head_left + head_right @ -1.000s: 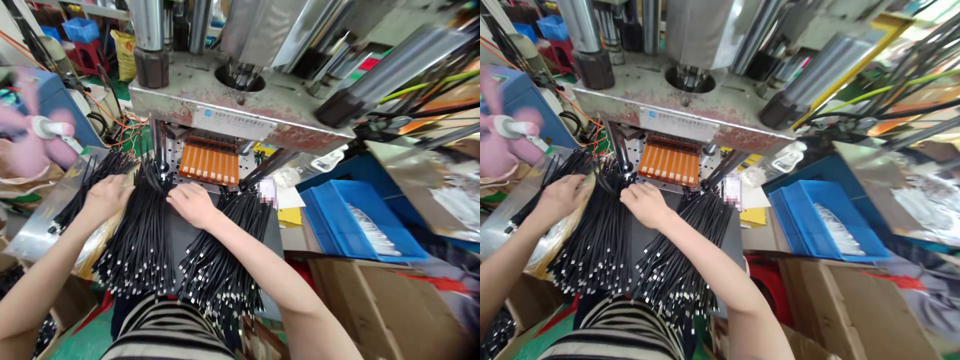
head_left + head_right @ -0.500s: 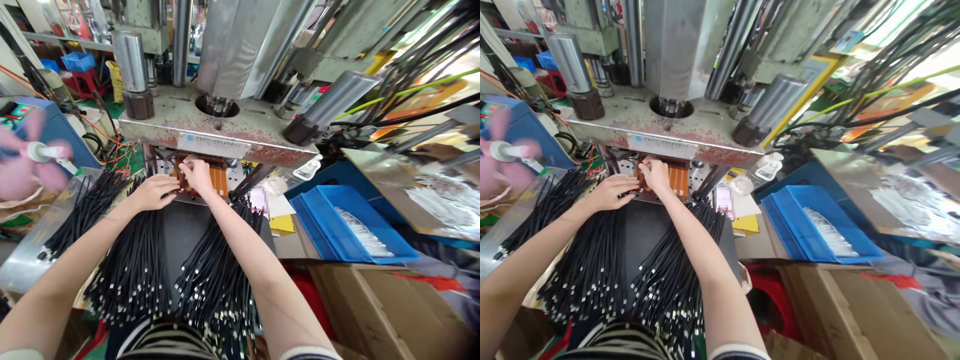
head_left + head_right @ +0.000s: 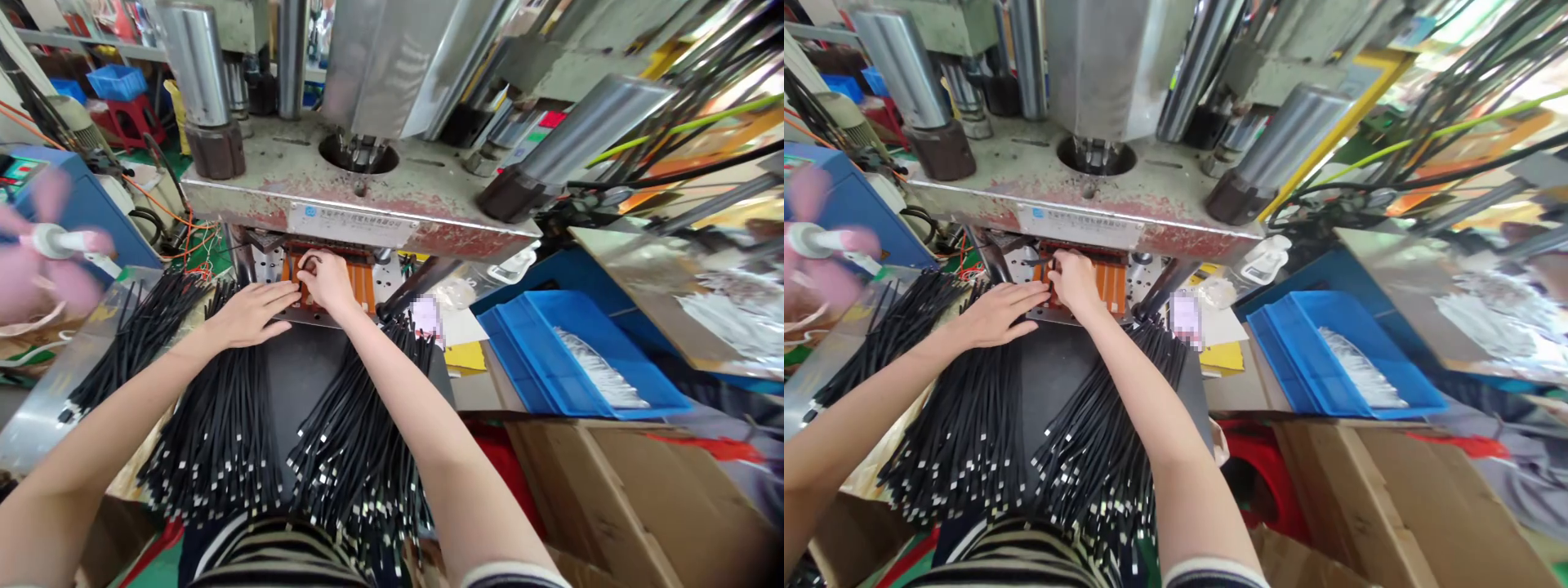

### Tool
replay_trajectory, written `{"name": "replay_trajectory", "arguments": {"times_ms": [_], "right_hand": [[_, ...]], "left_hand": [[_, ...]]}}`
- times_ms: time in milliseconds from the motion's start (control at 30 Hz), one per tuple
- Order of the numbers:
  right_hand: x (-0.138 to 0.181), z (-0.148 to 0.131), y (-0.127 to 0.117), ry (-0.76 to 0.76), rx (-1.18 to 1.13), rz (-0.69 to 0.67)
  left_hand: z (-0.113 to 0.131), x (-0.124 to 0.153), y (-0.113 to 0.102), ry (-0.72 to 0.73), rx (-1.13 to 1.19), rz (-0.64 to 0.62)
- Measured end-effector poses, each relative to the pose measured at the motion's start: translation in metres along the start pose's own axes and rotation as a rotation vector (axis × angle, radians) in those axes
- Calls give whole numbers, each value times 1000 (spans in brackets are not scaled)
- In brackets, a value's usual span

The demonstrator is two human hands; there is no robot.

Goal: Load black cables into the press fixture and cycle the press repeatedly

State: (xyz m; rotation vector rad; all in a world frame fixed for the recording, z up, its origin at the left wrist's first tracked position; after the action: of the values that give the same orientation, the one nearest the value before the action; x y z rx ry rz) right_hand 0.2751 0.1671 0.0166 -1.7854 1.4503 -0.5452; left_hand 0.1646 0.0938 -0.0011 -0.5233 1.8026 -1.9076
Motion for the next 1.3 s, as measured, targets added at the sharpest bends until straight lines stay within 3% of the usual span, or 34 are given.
{"name": "replay_trajectory", "arguments": {"times_ms": [133, 200, 333, 467, 533, 600, 667, 700, 800, 867, 933, 1033, 1133, 1300], "right_hand": [[-16, 15, -12, 138, 143, 70], [-9, 17, -16, 184, 186, 94], [16, 6, -3, 153, 205, -6], [25, 4, -5, 184, 232, 6], [35, 5, -17, 153, 237, 32], [57, 15, -32, 157, 271, 49], [93, 42, -46, 313, 379, 38], [114, 60, -49, 440, 457, -3], [165, 104, -40, 698, 582, -229], [179, 116, -27, 696, 531, -314], [181, 119, -22, 673, 424, -294], [180, 121, -29, 736, 402, -209], [176, 121, -27, 761, 462, -209], [175, 133, -16, 723, 219, -108]], "left_hand": [[-16, -28, -8, -79, 19, -87], [-30, -52, -10, -164, 46, -116], [-59, -99, -2, -314, 185, -230], [-75, -119, 2, -383, 248, -236], [-75, -107, 1, -416, 268, -156], [-68, -79, -2, -443, 298, 9], [-58, -39, -1, -485, 294, 164], [-53, -19, 4, -535, 261, 181], [-41, 20, 27, -693, 60, -10], [-38, 28, 39, -733, -29, -158], [-41, 28, 43, -749, -32, -229], [-46, 27, 39, -776, -17, -229], [-41, 27, 38, -757, -67, -213], [-43, 32, 42, -760, 6, -159]]}}
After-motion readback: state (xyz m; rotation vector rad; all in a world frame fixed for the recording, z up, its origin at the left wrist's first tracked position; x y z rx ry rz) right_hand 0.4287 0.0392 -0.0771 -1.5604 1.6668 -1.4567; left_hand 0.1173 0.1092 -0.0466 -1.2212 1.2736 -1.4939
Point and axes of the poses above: each hand's wrist, its own x-axis away from the middle knuckle, its own y-axis out of the palm, z = x × y, the point moved 9 cm from there along -x, towards the middle knuckle, and after that the axes turned 11 degrees about -z, right-handed, at the moved point
